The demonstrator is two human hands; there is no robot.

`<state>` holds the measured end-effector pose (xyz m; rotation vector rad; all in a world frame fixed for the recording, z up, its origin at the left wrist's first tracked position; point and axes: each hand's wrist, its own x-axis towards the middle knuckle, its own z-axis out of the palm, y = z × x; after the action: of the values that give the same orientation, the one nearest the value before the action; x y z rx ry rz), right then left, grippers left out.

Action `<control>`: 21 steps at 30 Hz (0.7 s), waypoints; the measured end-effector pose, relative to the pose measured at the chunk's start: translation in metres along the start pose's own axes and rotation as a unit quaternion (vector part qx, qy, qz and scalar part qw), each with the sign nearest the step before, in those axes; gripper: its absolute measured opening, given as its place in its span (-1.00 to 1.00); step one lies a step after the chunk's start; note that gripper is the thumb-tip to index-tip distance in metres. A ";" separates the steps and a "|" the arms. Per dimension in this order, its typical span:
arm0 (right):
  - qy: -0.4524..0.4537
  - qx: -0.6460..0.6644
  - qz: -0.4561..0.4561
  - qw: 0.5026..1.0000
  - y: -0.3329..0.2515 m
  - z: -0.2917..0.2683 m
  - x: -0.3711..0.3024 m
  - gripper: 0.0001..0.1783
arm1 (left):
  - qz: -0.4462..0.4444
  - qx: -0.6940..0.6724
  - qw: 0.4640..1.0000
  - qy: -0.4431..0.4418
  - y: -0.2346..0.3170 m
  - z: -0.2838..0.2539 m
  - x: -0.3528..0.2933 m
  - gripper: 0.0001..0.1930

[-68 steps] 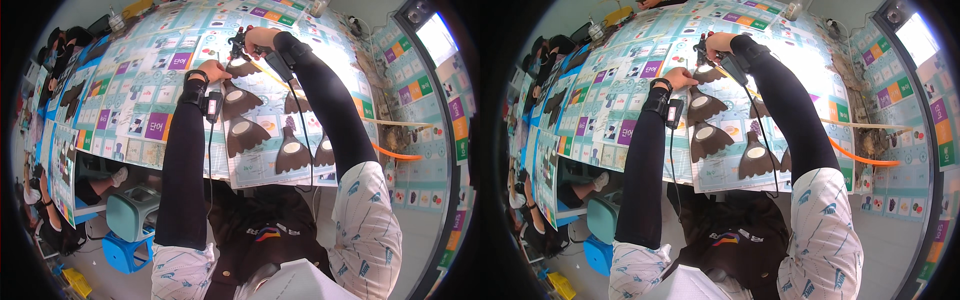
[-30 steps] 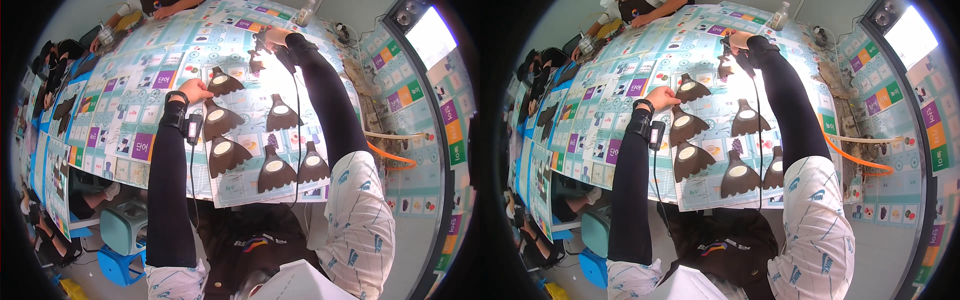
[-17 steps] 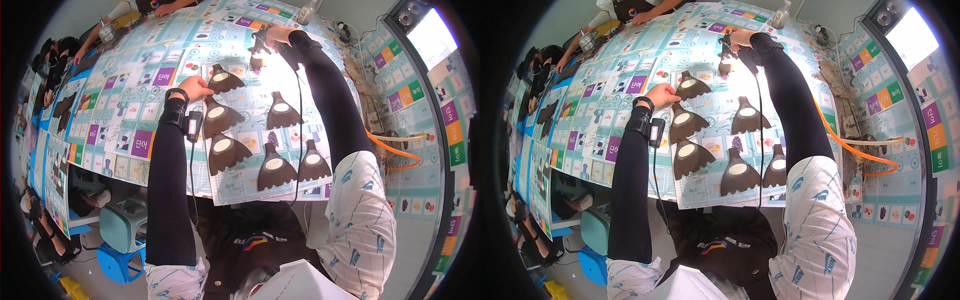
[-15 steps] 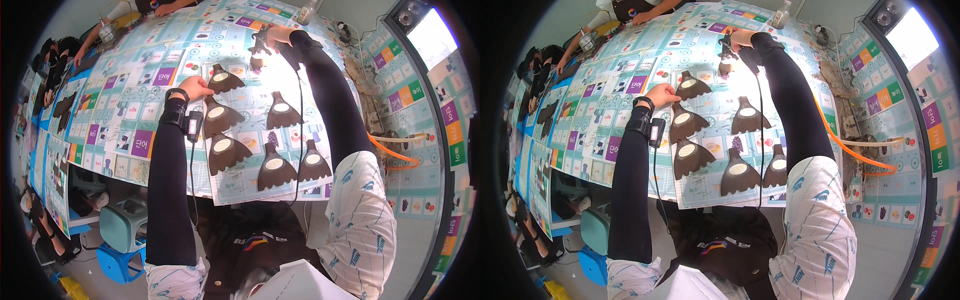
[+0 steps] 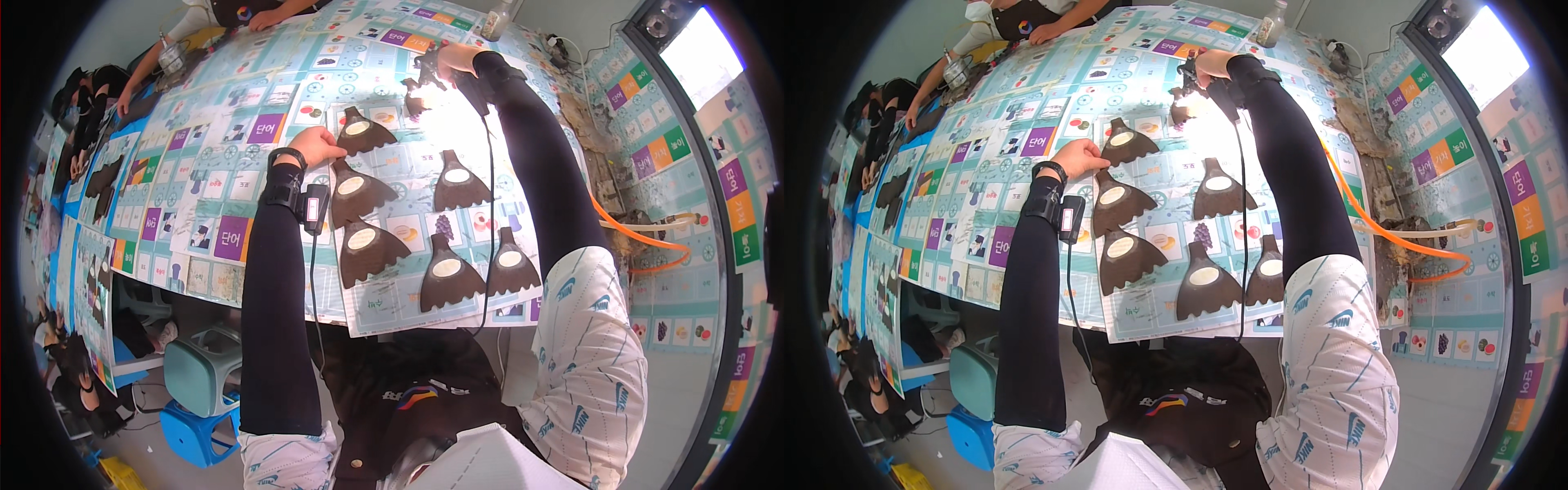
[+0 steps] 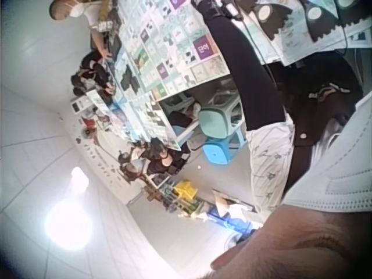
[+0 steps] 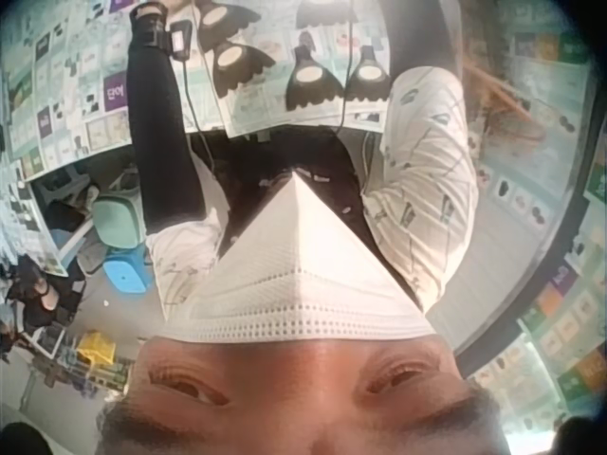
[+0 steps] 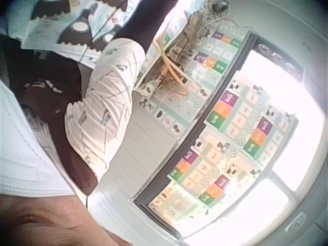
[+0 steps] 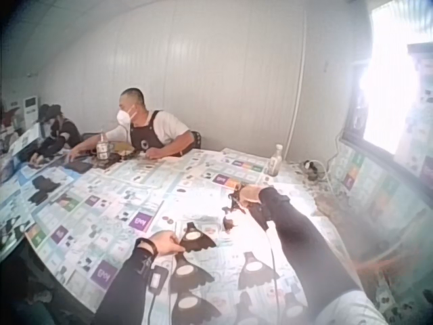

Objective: Using a heat or glue gun to assemble shoe components on a template sheet.

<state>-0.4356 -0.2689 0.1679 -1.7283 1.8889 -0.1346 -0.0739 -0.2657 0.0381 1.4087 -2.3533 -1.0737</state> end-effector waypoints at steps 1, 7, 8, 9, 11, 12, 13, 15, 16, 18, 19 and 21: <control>0.003 0.030 0.015 0.999 0.000 0.000 0.000 -0.78 | 0.003 -0.001 1.000 -0.001 -0.001 0.000 0.000 -0.58; 0.036 0.021 0.033 0.999 0.002 0.000 -0.002 -0.80 | 0.000 -0.004 1.000 -0.004 -0.004 0.000 0.003 -0.57; 0.036 -0.005 0.018 0.999 0.002 0.000 -0.002 -0.80 | 0.000 -0.002 1.000 -0.003 -0.004 0.000 0.003 -0.57; 0.043 -0.024 0.009 0.999 0.002 0.000 -0.002 -0.80 | 0.002 0.002 1.000 -0.001 -0.004 0.000 0.003 -0.57; 0.049 -0.060 0.006 0.997 0.002 -0.001 -0.002 -0.79 | 0.007 0.000 1.000 -0.003 -0.004 0.001 0.003 -0.57; 0.048 -0.076 0.011 0.996 0.001 -0.001 -0.001 -0.78 | 0.009 0.000 1.000 -0.003 -0.004 0.001 0.003 -0.57; 0.047 -0.092 0.015 0.995 0.001 -0.002 0.001 -0.78 | 0.007 -0.001 1.000 -0.002 -0.003 0.001 0.003 -0.57; 0.045 -0.123 0.026 0.991 0.002 -0.003 0.005 -0.75 | 0.000 -0.003 1.000 -0.003 -0.003 0.001 0.003 -0.57; 0.045 -0.138 0.025 0.989 0.004 -0.003 0.007 -0.74 | 0.004 -0.001 1.000 -0.003 -0.003 0.001 0.003 -0.57; 0.047 -0.168 0.017 0.985 0.007 -0.002 0.014 -0.72 | 0.005 0.011 1.000 0.000 -0.003 0.000 0.003 -0.57; 0.045 -0.169 0.014 0.985 0.010 -0.002 0.016 -0.71 | 0.005 0.009 1.000 -0.003 -0.003 0.000 0.003 -0.57; 0.039 -0.158 0.014 0.987 0.015 -0.002 0.018 -0.70 | 0.002 0.006 1.000 -0.005 -0.003 0.000 0.003 -0.58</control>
<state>-0.4496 -0.2845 0.1570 -1.9244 2.0805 0.1171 -0.0732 -0.2689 0.0354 1.4046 -2.3739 -1.0692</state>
